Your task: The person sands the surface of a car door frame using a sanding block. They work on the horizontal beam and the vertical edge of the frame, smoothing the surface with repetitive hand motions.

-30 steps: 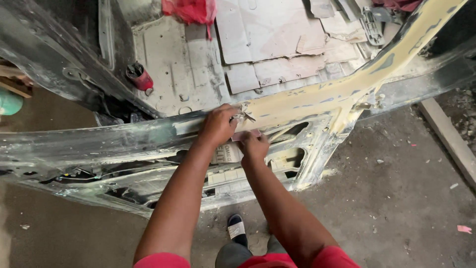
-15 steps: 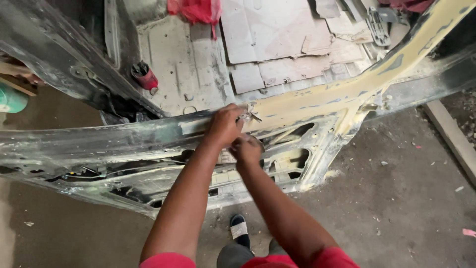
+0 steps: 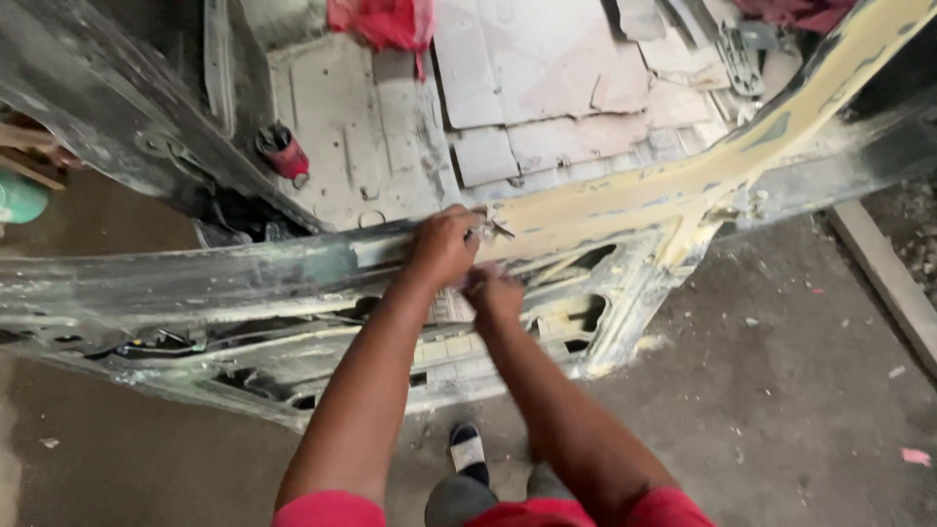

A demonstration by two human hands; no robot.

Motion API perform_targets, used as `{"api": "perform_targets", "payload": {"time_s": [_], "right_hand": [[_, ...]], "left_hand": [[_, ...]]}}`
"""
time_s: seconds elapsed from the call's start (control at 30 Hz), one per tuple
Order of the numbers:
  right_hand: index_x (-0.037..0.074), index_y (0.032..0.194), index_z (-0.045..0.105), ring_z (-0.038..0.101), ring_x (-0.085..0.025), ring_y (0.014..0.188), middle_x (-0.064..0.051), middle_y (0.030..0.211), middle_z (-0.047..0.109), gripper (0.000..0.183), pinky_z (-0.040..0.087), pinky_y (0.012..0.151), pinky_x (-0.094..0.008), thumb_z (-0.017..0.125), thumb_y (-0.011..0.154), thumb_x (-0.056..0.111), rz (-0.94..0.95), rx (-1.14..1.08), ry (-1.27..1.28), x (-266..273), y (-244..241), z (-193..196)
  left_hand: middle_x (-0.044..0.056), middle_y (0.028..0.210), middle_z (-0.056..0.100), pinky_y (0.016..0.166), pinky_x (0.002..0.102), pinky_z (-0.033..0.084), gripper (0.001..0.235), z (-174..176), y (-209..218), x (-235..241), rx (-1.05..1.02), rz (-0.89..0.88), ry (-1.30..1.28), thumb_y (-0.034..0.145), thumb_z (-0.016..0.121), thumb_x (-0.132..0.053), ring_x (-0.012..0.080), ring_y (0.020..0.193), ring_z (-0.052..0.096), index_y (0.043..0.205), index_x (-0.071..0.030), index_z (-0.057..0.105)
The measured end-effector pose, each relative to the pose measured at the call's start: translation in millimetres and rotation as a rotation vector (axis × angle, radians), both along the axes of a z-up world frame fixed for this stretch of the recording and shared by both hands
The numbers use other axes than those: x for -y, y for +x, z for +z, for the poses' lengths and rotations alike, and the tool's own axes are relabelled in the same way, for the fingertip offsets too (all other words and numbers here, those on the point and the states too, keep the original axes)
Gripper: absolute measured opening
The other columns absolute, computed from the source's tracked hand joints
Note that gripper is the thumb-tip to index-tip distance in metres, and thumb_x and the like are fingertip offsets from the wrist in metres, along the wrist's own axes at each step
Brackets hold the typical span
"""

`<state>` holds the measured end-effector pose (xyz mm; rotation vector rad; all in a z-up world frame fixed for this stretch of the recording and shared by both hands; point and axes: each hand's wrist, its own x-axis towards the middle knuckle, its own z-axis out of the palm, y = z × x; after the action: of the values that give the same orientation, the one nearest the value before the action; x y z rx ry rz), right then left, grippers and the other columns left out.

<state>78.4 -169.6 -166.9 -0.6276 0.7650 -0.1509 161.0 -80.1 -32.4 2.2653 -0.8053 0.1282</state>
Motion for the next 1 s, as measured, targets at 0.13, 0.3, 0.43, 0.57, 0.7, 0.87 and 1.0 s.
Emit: {"api": "perform_targets", "payload": {"time_s": [0.13,0.3,0.43,0.57,0.7,0.87,1.0], "right_hand": [[0.008,0.089,0.072,0.066,-0.024,0.070,-0.007,0.080,0.067,0.016,0.055,0.062,-0.042,0.066,0.076,0.001,0.403,-0.017,-1.365,54.1,-1.0,10.5],[0.003,0.084,0.059,0.059,-0.022,0.065,-0.010,0.074,0.063,0.014,0.056,0.056,-0.037,0.060,0.095,0.012,-0.144,-0.068,-0.126,-11.0,7.5,26.8],[0.008,0.085,0.058,0.064,-0.016,0.066,-0.005,0.077,0.064,0.007,0.059,0.059,-0.033,0.060,0.091,0.011,-0.059,0.009,-0.031,3.4,-1.5,36.6],[0.003,0.088,0.063,0.056,-0.017,0.064,-0.006,0.077,0.060,0.002,0.048,0.053,-0.031,0.064,0.088,0.004,0.007,0.030,-0.192,57.9,-4.0,11.7],[-0.002,0.091,0.064,0.066,-0.026,0.073,-0.011,0.081,0.067,0.013,0.059,0.057,-0.037,0.059,0.092,0.010,-0.056,-0.127,-0.168,-1.4,7.0,34.2],[0.003,0.099,0.061,0.069,-0.026,0.075,-0.013,0.088,0.068,0.011,0.063,0.063,-0.039,0.060,0.092,0.011,0.032,-0.056,-0.039,8.3,6.9,19.4],[0.006,0.098,0.062,0.065,-0.024,0.073,-0.010,0.087,0.065,0.006,0.058,0.066,-0.039,0.065,0.093,0.005,-0.007,-0.038,-0.107,65.7,-2.7,13.8]], "left_hand": [[0.017,0.107,0.070,0.089,0.046,0.054,0.026,2.5,-7.4,2.8,0.005,-0.015,-0.014,0.081,0.074,-0.010,0.0396,0.101,0.067,0.106,-0.004,0.076],[0.017,0.107,0.070,0.090,0.045,0.055,0.028,8.1,-11.0,-0.1,-0.008,-0.013,-0.036,0.080,0.075,-0.009,0.0392,0.101,0.067,0.107,-0.004,0.076],[0.016,0.108,0.071,0.091,0.044,0.055,0.028,1.2,-11.0,1.2,-0.012,-0.025,-0.035,0.080,0.075,-0.008,0.0383,0.101,0.068,0.108,-0.004,0.076],[0.017,0.107,0.071,0.091,0.045,0.054,0.028,6.7,-13.4,1.2,-0.006,-0.020,-0.030,0.080,0.075,-0.008,0.0386,0.101,0.068,0.107,-0.003,0.076],[0.017,0.108,0.071,0.093,0.044,0.054,0.028,-1.1,-8.7,1.2,0.004,-0.028,-0.037,0.080,0.074,-0.007,0.0384,0.103,0.067,0.107,-0.003,0.076],[0.018,0.109,0.070,0.095,0.044,0.054,0.029,-11.5,-5.3,1.2,0.034,-0.032,-0.044,0.079,0.074,-0.007,0.0380,0.104,0.067,0.107,-0.002,0.075],[0.017,0.110,0.070,0.094,0.044,0.054,0.028,-2.0,-13.5,2.8,-0.005,-0.014,-0.047,0.081,0.074,-0.007,0.0379,0.104,0.067,0.109,-0.003,0.075]]}}
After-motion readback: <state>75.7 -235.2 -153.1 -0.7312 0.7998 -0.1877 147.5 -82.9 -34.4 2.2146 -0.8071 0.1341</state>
